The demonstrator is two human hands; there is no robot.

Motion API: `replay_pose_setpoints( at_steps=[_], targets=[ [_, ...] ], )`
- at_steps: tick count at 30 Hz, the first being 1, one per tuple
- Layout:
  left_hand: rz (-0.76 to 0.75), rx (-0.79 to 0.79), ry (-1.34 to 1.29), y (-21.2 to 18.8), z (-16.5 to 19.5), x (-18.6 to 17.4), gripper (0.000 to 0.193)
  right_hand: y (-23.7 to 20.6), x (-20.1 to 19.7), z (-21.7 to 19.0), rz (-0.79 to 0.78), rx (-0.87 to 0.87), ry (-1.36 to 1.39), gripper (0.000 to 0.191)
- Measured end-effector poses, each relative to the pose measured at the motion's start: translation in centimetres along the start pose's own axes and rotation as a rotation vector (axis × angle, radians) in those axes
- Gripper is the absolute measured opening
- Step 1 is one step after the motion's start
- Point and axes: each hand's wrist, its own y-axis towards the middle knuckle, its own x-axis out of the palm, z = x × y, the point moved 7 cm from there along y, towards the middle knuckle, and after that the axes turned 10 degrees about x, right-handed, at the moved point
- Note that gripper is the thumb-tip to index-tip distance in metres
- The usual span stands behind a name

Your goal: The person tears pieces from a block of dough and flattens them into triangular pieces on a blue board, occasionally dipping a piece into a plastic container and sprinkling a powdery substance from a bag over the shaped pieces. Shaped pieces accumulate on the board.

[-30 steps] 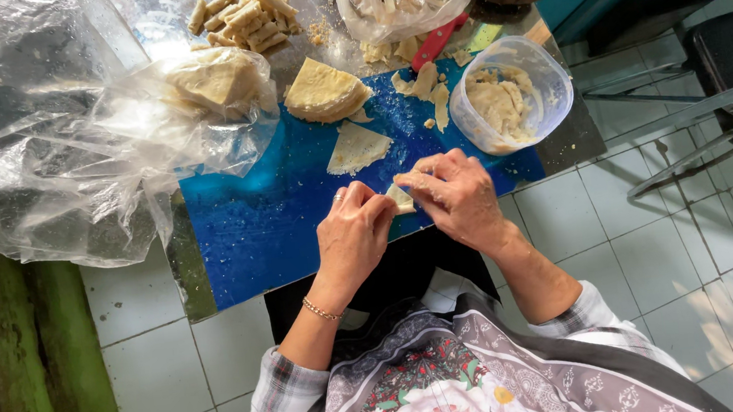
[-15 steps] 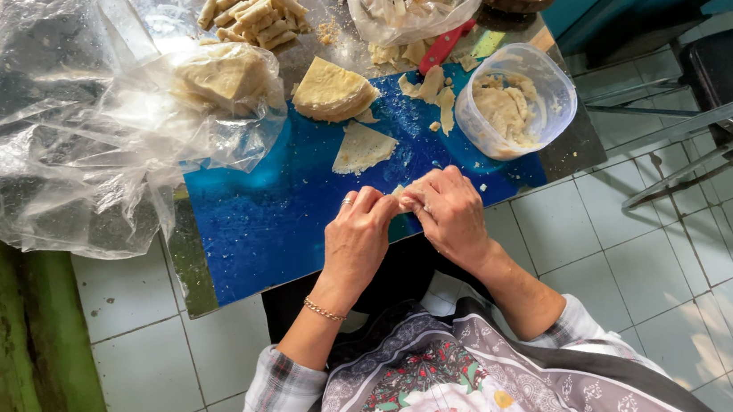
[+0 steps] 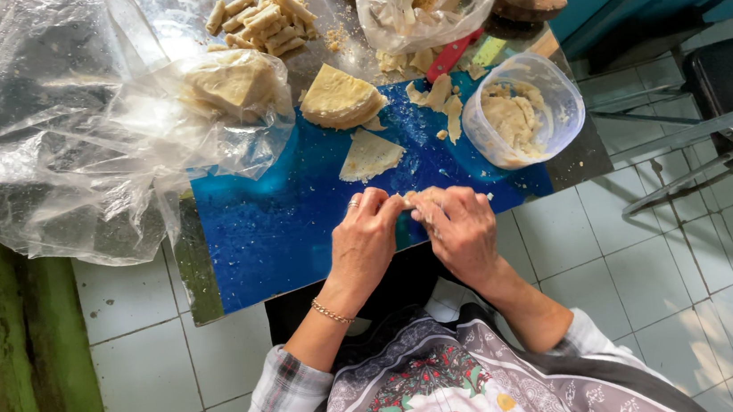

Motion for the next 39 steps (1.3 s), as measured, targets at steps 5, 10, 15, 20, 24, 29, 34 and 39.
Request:
replay_pose_setpoints(
  at_steps=[5,10,15,20,24,29,34,39],
  targets=[
    [0.109,-0.105,-0.091,0.3,-2.0,-1.5,0.021,1.9,-0.4,-1.2,-0.061,-0.106,-0.015,0.037],
    [0.031,-0.194,0.189,1.1,-4.4,-2.1,0.020,10.4,2.7,0.5,-0.078,-0.030,0.092,0.023],
    [0.085,-0.269,0.123,1.7,-5.5,-1.3,0.020,23.5,11.2,-2.5,0.066,-0.161,0.254,0.011],
    [0.126,-0.250,0.036,2.1,-5.9,-1.4,0.021,29.6,18.8,-3.6,0.030,-0.093,0.219,0.009],
    [0.203,-0.243,0.046,2.3,-5.8,-1.5,0.031,30.9,22.2,-5.5,-0.152,-0.127,0.098,0.009],
    [0.161,-0.278,0.096,1.8,-6.4,-0.9,0.023,29.5,18.0,-4.8,-0.056,-0.136,0.206,0.022],
    [0.236,-0.207,-0.122,2.3,-6.2,-1.3,0.020,19.4,6.1,-0.9,-0.094,-0.134,0.315,0.026],
    [0.092,-0.469,-0.501,2.8,-4.9,0.7,0.028,10.8,0.3,3.9,-0.201,0.203,0.345,0.029]
  ],
)
